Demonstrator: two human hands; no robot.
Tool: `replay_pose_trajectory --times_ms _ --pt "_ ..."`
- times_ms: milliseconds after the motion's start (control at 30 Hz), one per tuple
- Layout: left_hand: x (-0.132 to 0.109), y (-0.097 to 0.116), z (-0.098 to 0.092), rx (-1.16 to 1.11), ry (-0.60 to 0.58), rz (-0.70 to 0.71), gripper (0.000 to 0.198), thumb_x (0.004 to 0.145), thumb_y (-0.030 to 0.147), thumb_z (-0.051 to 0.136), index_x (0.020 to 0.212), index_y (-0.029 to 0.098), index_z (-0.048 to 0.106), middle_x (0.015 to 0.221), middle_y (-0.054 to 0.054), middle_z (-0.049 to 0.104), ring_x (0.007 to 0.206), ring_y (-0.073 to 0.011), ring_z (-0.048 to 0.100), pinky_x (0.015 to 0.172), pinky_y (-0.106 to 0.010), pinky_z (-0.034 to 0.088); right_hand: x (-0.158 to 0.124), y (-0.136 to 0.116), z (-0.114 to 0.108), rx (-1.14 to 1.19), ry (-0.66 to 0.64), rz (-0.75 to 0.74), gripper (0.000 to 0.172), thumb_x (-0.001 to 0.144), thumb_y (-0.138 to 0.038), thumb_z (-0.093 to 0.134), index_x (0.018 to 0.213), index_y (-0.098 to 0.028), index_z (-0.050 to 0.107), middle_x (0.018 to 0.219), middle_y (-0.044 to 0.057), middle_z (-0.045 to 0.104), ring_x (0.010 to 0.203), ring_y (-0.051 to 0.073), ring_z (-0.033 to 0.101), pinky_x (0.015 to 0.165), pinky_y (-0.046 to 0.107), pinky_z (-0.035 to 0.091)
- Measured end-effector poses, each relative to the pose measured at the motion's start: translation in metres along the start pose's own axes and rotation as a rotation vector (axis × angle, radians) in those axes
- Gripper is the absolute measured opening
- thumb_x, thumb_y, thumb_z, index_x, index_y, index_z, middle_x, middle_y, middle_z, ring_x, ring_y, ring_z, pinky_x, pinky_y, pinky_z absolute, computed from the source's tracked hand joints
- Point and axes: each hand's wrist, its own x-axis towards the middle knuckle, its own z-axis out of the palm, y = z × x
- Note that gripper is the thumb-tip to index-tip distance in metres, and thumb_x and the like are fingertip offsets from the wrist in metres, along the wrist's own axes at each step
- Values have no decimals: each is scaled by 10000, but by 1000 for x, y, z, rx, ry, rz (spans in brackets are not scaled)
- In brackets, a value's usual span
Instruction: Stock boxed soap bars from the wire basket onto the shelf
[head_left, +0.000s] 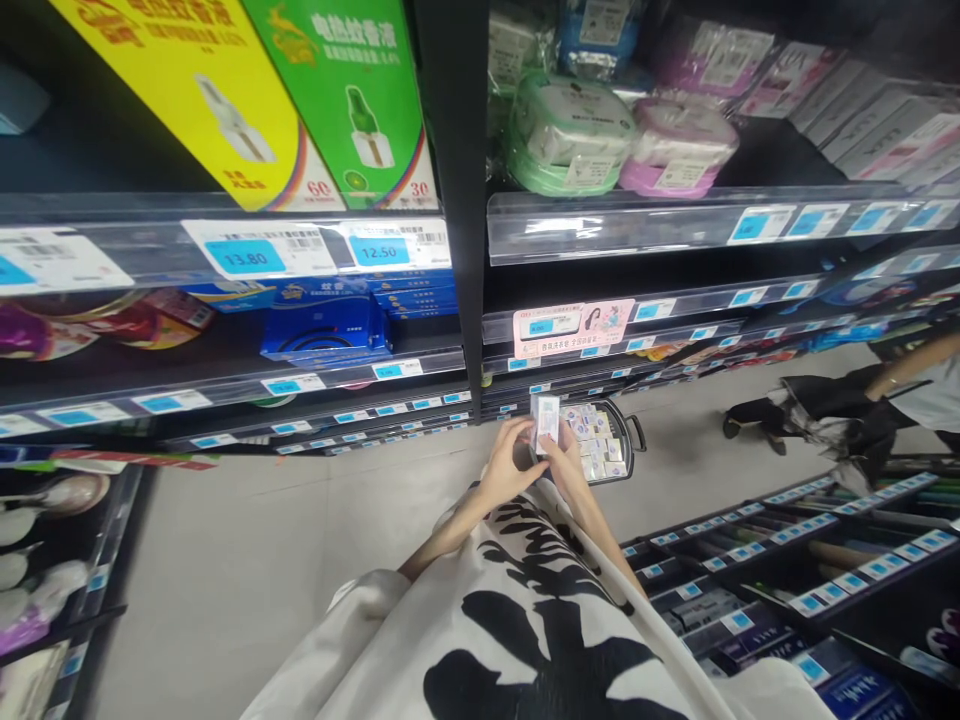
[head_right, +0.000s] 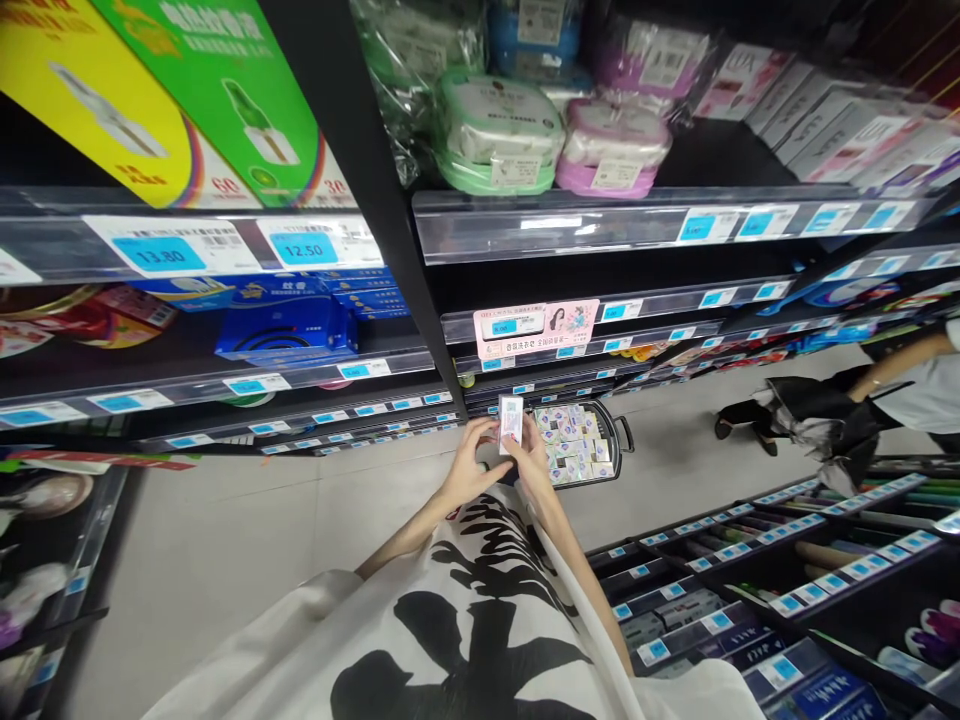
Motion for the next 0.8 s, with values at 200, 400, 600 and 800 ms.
replay_pose_trajectory --times_ms 200,400,600,800 --pt "2 5 0 98 -21 70 630 714 63 759 1305 279 739 1399 -115 671 1339 -352 579 1213 -549 380 -4 5 9 60 -35 57 707 660 -473 907 1248 -264 576 1197 79 754 1052 262 742 1018 456 615" --pt "6 14 -7 -23 51 2 504 771 79 708 1226 283 778 1318 -83 737 1294 -330 611 1217 -536 392 -5 -4 15 93 -2 25 614 732 -462 870 1252 -267 605 1142 60 777 1094 250 746 1097 463 573" --pt "7 17 -9 -6 47 37 478 802 68 670 1220 276 775 1306 -82 745 1284 -317 627 1190 -516 426 -6 -9 19 44 7 27 656 731 -523 862 1271 -249 610 1094 73 786 1093 267 744 1090 496 575" --pt "6 9 -9 -17 91 21 487 771 103 724 1235 251 730 1365 -108 674 1336 -324 588 1220 -522 401 -8 -8 19 78 43 27 703 708 -526 884 1290 -251 601 1098 67 790 1084 263 750 1098 497 571"
